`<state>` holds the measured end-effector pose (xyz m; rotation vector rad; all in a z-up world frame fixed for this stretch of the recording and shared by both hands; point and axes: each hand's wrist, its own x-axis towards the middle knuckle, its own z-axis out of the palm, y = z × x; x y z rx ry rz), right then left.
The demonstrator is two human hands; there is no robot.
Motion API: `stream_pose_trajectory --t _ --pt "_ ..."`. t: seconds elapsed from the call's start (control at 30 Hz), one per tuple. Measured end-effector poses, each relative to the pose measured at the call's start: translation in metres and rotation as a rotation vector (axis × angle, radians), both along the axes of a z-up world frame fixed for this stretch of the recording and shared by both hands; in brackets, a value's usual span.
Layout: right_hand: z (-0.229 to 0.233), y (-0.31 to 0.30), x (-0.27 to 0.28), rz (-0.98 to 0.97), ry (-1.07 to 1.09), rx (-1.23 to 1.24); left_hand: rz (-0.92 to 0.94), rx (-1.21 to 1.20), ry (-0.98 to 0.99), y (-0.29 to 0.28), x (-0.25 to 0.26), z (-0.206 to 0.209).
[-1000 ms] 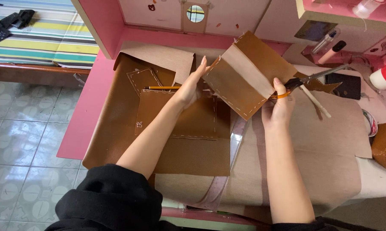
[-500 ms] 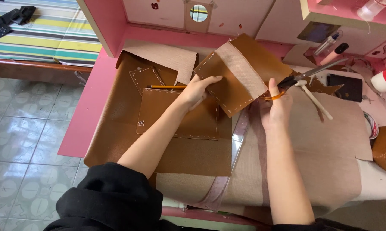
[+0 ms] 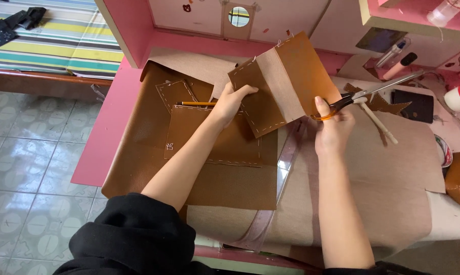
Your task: Trimming the edges of leather pieces with scissors and inspecting the components for assembly.
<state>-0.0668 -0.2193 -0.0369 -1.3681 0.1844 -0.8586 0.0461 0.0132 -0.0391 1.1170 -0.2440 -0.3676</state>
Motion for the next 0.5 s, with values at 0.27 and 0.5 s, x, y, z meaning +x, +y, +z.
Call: stream_pose_trajectory --t 0.27,0.5 --pt "0.007 0.015 -0.014 -0.043 0.179 -0.373 0.080 0.033 -0.021 0.000 -0.015 0.019" --pt "-0.009 0.024 -0.012 0.086 0.119 -0.815 0.097 0.048 -0.140 0.006 -0.045 0.052"
